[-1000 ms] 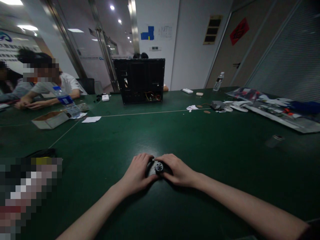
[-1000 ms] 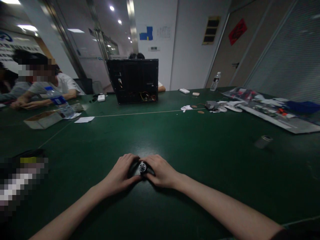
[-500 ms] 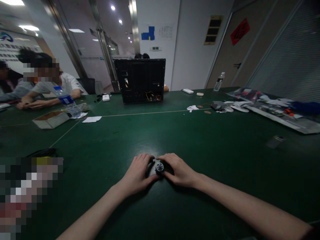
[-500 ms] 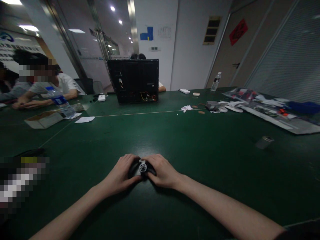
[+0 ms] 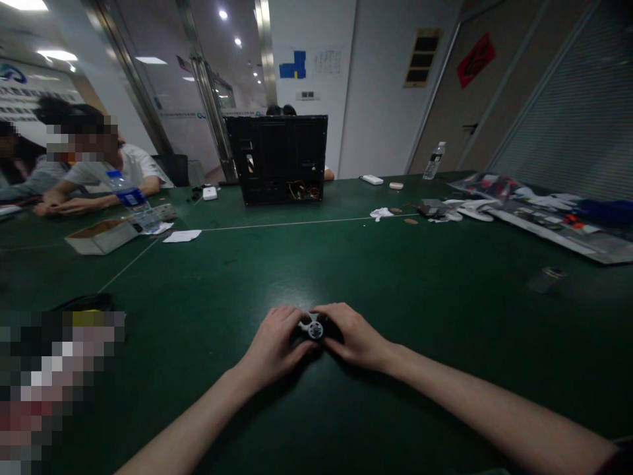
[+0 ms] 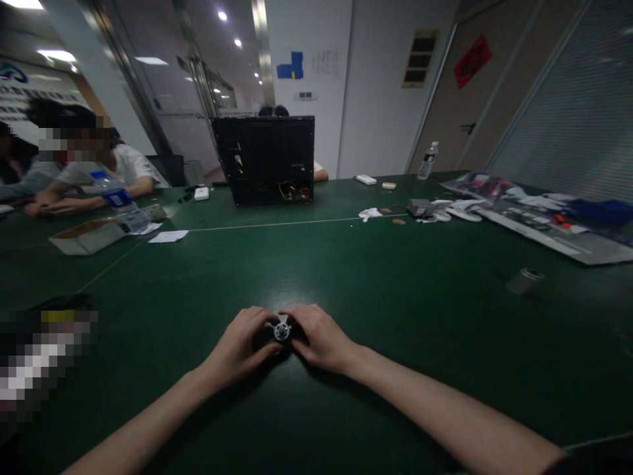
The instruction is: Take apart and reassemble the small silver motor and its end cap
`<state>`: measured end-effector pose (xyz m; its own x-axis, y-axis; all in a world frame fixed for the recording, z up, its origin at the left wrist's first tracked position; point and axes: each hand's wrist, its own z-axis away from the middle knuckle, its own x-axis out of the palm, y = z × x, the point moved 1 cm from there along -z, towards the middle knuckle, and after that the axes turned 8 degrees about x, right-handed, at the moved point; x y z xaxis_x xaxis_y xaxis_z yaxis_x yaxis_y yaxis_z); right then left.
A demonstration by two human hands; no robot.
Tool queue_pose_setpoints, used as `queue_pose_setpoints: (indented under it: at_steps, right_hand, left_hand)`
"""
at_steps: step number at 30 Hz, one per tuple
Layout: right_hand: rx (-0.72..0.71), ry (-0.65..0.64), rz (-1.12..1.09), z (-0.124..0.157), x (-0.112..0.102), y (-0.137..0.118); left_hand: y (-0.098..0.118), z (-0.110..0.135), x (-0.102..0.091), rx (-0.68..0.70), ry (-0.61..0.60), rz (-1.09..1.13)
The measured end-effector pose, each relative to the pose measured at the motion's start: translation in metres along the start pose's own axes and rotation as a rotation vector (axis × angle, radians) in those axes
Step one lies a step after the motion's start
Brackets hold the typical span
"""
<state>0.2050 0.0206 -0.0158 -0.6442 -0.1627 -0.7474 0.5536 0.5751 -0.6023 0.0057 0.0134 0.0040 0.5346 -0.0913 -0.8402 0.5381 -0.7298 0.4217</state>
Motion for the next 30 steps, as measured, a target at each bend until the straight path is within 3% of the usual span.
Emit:
queue_pose_setpoints:
  at_steps: [22,30]
  right_hand:
    - [-0.003,-0.025,-0.038,0.0008,-0.0048,-0.0053]
    - [0.038,-0.032,-0.017,0.0004,-0.0032,-0.0028]
  left_hand:
    - [-0.0016,-0.0001,-0.0001,-0.012,-0.031,0.042]
    - [-0.0015,0.0005,-0.0007,-0.082,-0.024,0.112]
